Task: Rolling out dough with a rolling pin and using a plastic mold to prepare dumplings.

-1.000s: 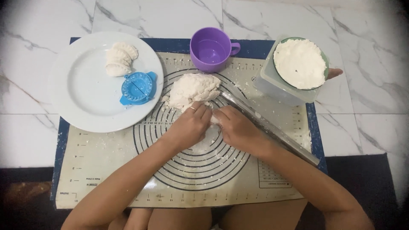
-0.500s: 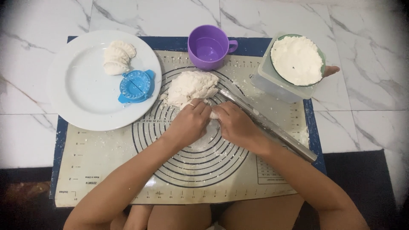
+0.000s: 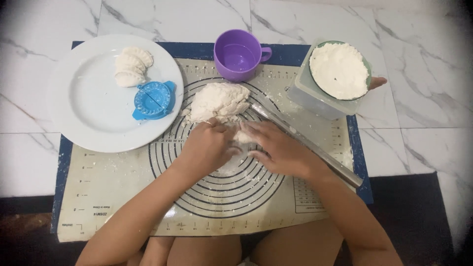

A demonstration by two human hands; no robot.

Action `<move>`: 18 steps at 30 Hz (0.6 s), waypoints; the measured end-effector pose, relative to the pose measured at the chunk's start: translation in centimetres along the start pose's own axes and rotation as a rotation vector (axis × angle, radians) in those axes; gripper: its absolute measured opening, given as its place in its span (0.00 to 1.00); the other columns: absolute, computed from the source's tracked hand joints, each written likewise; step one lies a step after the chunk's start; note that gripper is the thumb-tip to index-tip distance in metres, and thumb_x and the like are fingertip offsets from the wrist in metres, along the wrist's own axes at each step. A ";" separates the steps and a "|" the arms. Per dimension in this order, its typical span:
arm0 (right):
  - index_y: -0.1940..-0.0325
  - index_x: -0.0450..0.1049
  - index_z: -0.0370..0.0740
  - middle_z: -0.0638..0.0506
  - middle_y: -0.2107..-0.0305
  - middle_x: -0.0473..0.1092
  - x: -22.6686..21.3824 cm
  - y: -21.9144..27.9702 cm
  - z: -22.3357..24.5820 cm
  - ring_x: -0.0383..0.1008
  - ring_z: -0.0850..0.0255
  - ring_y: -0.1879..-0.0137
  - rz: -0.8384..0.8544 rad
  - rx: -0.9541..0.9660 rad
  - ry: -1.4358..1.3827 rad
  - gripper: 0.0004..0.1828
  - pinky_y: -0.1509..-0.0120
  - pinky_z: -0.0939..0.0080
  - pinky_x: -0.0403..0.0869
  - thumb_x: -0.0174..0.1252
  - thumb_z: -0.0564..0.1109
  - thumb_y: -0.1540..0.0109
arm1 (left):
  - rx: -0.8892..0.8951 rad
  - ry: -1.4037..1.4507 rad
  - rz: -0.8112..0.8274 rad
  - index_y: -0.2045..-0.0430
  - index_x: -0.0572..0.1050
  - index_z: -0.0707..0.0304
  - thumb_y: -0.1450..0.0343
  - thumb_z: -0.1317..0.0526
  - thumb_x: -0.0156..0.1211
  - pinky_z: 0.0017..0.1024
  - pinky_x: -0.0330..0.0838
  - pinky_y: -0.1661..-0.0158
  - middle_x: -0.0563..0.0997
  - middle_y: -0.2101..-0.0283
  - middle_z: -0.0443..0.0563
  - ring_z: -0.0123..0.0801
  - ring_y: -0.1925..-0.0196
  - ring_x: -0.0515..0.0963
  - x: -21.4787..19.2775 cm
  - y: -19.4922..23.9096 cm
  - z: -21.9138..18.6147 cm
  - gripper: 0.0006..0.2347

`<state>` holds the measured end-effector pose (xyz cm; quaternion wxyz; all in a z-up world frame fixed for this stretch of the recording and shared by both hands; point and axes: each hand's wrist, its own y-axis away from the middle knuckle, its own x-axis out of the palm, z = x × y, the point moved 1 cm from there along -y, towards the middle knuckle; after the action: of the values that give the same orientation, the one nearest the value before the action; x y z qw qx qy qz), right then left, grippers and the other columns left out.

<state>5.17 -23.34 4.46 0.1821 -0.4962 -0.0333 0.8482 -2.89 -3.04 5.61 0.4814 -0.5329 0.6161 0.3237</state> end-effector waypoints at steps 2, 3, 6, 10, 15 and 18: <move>0.36 0.64 0.34 0.35 0.44 0.68 0.0 0.3 0.0 0.69 0.42 0.35 0.053 0.059 0.008 0.20 0.34 0.44 0.71 0.49 0.42 0.32 | -0.029 0.056 -0.003 0.56 0.82 0.68 0.38 0.54 0.73 0.41 0.77 0.55 0.86 0.61 0.65 0.54 0.54 0.83 -0.4 0.2 -0.2 0.20; 0.40 0.70 0.32 0.35 0.45 0.70 0.0 0.6 -0.1 0.71 0.45 0.36 0.104 0.122 0.018 0.18 0.36 0.50 0.73 0.45 0.44 0.30 | -0.053 0.113 -0.004 0.58 0.83 0.69 0.39 0.52 0.75 0.42 0.77 0.56 0.86 0.60 0.67 0.56 0.55 0.83 -0.6 0.3 -0.3 0.21; 0.43 0.71 0.34 0.41 0.48 0.71 0.8 1.0 -0.8 0.74 0.49 0.40 -0.026 0.034 0.114 0.18 0.40 0.55 0.77 0.55 0.47 0.32 | -0.046 0.019 -0.014 0.55 0.83 0.63 0.39 0.54 0.75 0.38 0.77 0.55 0.86 0.59 0.62 0.51 0.54 0.83 0.1 0.2 -0.1 0.21; 0.45 0.70 0.35 0.43 0.50 0.72 1.2 1.2 -1.1 0.76 0.50 0.41 -0.069 0.041 0.126 0.19 0.42 0.57 0.79 0.61 0.49 0.35 | 0.002 -0.028 -0.013 0.57 0.83 0.65 0.39 0.58 0.75 0.38 0.77 0.54 0.85 0.60 0.63 0.50 0.54 0.82 1.0 0.3 -0.3 0.18; 0.43 0.70 0.39 0.48 0.51 0.70 2.2 1.7 -2.3 0.75 0.54 0.41 -0.017 0.109 0.172 0.23 0.41 0.59 0.79 0.60 0.54 0.35 | 0.086 -0.089 -0.107 0.61 0.83 0.73 0.40 0.56 0.76 0.39 0.77 0.53 0.85 0.65 0.66 0.52 0.58 0.83 2.1 0.4 -0.7 0.19; 0.41 0.69 0.36 0.45 0.52 0.70 2.2 1.4 -1.5 0.75 0.52 0.42 -0.046 0.127 0.169 0.23 0.43 0.56 0.80 0.59 0.52 0.34 | 0.239 -0.163 -0.189 0.67 0.83 0.73 0.41 0.57 0.77 0.40 0.73 0.47 0.85 0.68 0.64 0.49 0.62 0.84 3.1 0.2 -0.3 0.16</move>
<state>5.12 -24.04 1.49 0.2349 -0.5524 0.0245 0.7994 -3.06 -4.30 2.80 0.6178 -0.4994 0.5563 0.2439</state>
